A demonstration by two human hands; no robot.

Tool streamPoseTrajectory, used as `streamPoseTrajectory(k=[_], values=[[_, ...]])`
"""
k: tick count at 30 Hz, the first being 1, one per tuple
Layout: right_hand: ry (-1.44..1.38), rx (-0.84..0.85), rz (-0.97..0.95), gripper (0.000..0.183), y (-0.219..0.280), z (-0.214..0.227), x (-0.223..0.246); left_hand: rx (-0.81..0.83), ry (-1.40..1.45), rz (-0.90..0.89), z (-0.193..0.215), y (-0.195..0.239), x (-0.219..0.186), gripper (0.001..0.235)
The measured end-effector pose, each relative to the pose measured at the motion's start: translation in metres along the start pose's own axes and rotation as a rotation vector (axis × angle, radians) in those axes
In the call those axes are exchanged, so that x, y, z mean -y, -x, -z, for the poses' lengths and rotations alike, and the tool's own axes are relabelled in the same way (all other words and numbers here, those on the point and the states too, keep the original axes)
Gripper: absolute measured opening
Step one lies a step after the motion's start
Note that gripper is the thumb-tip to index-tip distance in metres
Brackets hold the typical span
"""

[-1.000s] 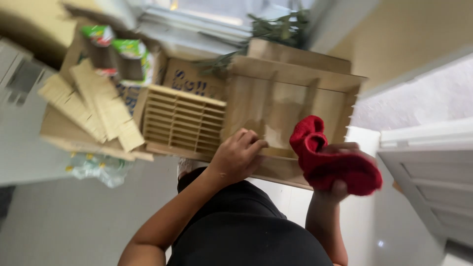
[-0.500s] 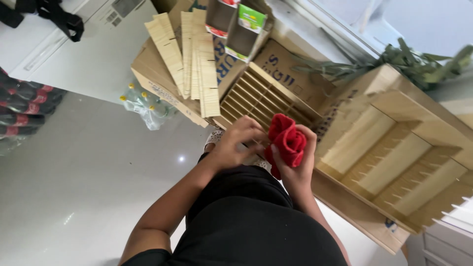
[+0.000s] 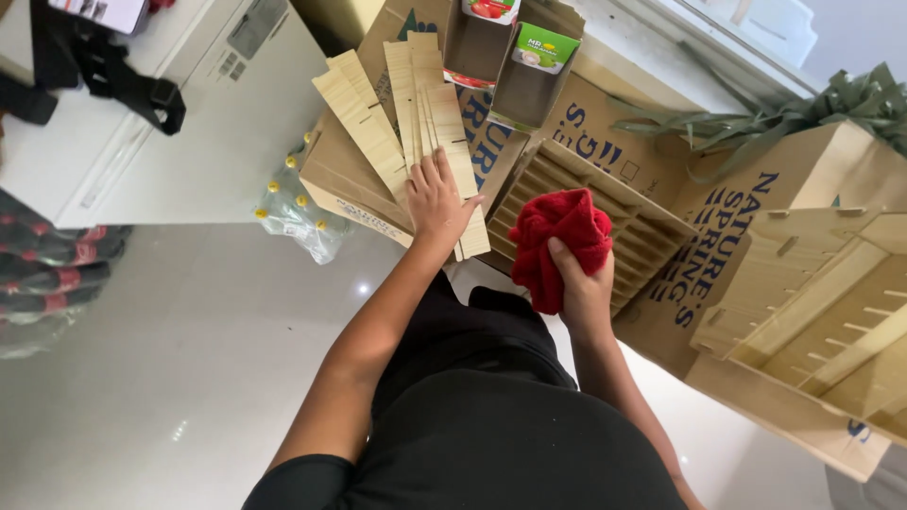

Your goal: Cleaning wooden slats with a red cloth and assembling them into a wooden divider frame.

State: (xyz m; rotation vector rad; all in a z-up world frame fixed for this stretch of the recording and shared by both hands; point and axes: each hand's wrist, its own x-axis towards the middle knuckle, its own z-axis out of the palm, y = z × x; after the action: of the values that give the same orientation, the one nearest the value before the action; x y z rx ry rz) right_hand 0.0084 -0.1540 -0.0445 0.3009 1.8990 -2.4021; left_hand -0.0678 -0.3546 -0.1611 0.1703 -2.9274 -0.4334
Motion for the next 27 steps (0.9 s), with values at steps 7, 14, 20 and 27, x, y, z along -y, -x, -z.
streamPoseTrajectory(k=[7,14,20,27], values=[[-0.074,-0.065,-0.053,0.043,0.008,-0.021,-0.025,0.332,0.343,0.230,-0.008,-0.013,0.033,0.106],[0.059,-0.169,-0.019,0.053,-0.009,-0.059,-0.003,0.286,0.877,0.270,0.013,0.003,0.048,0.040],[0.259,0.075,0.119,0.052,-0.019,-0.074,-0.042,0.171,1.554,0.111,0.064,0.040,-0.011,0.028],[0.210,0.031,0.300,0.057,-0.008,-0.071,-0.051,0.229,1.760,-0.136,0.077,0.040,-0.042,0.052]])
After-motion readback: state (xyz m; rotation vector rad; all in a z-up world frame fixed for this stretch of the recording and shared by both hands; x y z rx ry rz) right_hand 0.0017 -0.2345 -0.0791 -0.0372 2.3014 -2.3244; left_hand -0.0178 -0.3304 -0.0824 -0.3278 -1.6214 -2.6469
